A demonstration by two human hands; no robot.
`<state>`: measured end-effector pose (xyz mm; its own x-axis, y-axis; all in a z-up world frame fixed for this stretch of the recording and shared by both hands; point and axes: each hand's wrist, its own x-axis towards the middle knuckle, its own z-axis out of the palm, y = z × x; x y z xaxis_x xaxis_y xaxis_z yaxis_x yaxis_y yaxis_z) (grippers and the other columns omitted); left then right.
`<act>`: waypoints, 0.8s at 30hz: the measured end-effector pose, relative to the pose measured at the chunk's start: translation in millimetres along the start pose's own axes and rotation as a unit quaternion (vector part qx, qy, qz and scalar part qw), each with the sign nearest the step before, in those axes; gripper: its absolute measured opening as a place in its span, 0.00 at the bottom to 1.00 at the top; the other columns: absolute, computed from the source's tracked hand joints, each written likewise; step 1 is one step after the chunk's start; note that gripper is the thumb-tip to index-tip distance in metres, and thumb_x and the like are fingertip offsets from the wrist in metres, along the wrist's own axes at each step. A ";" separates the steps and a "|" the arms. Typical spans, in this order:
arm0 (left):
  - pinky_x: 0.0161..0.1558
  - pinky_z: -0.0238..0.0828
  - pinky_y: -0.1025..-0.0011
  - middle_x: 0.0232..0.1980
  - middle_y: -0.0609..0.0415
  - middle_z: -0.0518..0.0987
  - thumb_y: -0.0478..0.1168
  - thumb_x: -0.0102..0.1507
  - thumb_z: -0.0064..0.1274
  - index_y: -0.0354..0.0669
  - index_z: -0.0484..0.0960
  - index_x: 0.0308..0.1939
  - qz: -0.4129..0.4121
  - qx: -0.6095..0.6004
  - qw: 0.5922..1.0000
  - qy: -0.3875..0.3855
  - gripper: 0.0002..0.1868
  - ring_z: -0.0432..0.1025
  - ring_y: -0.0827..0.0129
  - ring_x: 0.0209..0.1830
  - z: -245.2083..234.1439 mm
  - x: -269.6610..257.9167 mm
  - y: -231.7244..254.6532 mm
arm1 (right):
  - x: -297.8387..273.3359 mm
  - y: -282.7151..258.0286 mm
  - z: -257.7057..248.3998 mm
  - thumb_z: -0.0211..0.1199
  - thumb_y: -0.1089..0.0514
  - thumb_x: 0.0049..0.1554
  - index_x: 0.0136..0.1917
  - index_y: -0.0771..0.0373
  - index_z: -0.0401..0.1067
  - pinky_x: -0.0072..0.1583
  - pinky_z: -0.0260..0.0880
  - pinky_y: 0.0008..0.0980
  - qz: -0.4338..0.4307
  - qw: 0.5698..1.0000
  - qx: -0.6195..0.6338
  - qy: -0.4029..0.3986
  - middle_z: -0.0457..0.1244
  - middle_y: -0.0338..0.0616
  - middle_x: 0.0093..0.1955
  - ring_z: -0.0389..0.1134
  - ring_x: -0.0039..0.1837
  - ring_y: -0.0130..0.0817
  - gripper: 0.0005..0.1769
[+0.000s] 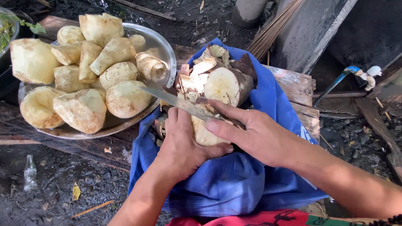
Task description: Peel the skin off of large vegetable tubers using a knife.
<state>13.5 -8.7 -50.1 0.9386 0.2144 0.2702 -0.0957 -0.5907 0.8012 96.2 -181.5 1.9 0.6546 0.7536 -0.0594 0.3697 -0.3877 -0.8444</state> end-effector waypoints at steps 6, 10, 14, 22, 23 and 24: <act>0.64 0.62 0.51 0.63 0.39 0.64 0.55 0.40 0.79 0.37 0.61 0.65 -0.055 0.066 0.996 -0.016 0.59 0.60 0.42 0.63 7.6 -1.0 -1.8 | -4.2 -6.9 9.1 0.55 0.32 0.57 0.75 0.61 0.64 0.67 0.64 0.30 0.049 0.997 -0.024 0.049 0.69 0.48 0.67 0.66 0.68 0.32 0.43; 0.61 0.59 0.48 0.63 0.35 0.63 0.52 0.38 0.79 0.33 0.59 0.68 0.017 0.090 0.995 0.035 0.63 0.60 0.38 0.60 13.5 -4.9 6.4 | -7.2 13.1 22.4 0.54 0.32 0.61 0.73 0.65 0.67 0.63 0.67 0.26 0.035 0.992 0.029 0.116 0.72 0.46 0.61 0.71 0.64 0.26 0.41; 0.61 0.59 0.48 0.62 0.36 0.64 0.51 0.37 0.78 0.33 0.61 0.67 0.031 0.103 0.992 0.063 0.61 0.59 0.38 0.59 16.3 -10.4 15.4 | -11.3 20.4 18.6 0.55 0.33 0.64 0.70 0.60 0.77 0.35 0.53 0.29 0.180 0.959 0.188 0.113 0.64 0.42 0.39 0.54 0.36 0.27 0.36; 0.60 0.58 0.48 0.59 0.35 0.65 0.48 0.39 0.77 0.31 0.63 0.62 0.007 0.096 0.986 0.139 0.55 0.59 0.38 0.58 14.5 -6.8 33.9 | -11.6 -1.3 6.5 0.54 0.33 0.66 0.74 0.67 0.66 0.61 0.67 0.28 -0.130 0.982 -0.062 0.119 0.70 0.49 0.61 0.70 0.63 0.30 0.39; 0.60 0.57 0.48 0.59 0.33 0.65 0.49 0.37 0.77 0.30 0.63 0.62 0.015 0.113 0.979 0.170 0.56 0.59 0.37 0.58 16.8 -5.5 29.7 | -4.9 -0.3 10.1 0.54 0.33 0.62 0.74 0.66 0.64 0.63 0.67 0.29 -0.048 0.992 -0.019 0.117 0.70 0.49 0.62 0.69 0.64 0.30 0.40; 0.60 0.56 0.47 0.59 0.31 0.65 0.49 0.36 0.78 0.28 0.63 0.62 0.020 0.129 0.971 0.199 0.58 0.59 0.35 0.57 19.8 -5.8 25.5 | 0.6 1.3 14.4 0.55 0.33 0.58 0.73 0.65 0.62 0.65 0.66 0.30 0.038 0.993 0.025 0.111 0.70 0.48 0.63 0.69 0.65 0.31 0.42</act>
<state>12.1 -40.4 -41.8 0.7293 0.4406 0.5235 0.0058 -0.7690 0.6392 87.6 -173.8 -6.9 0.8105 0.5856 -0.0096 0.2843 -0.4076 -0.8678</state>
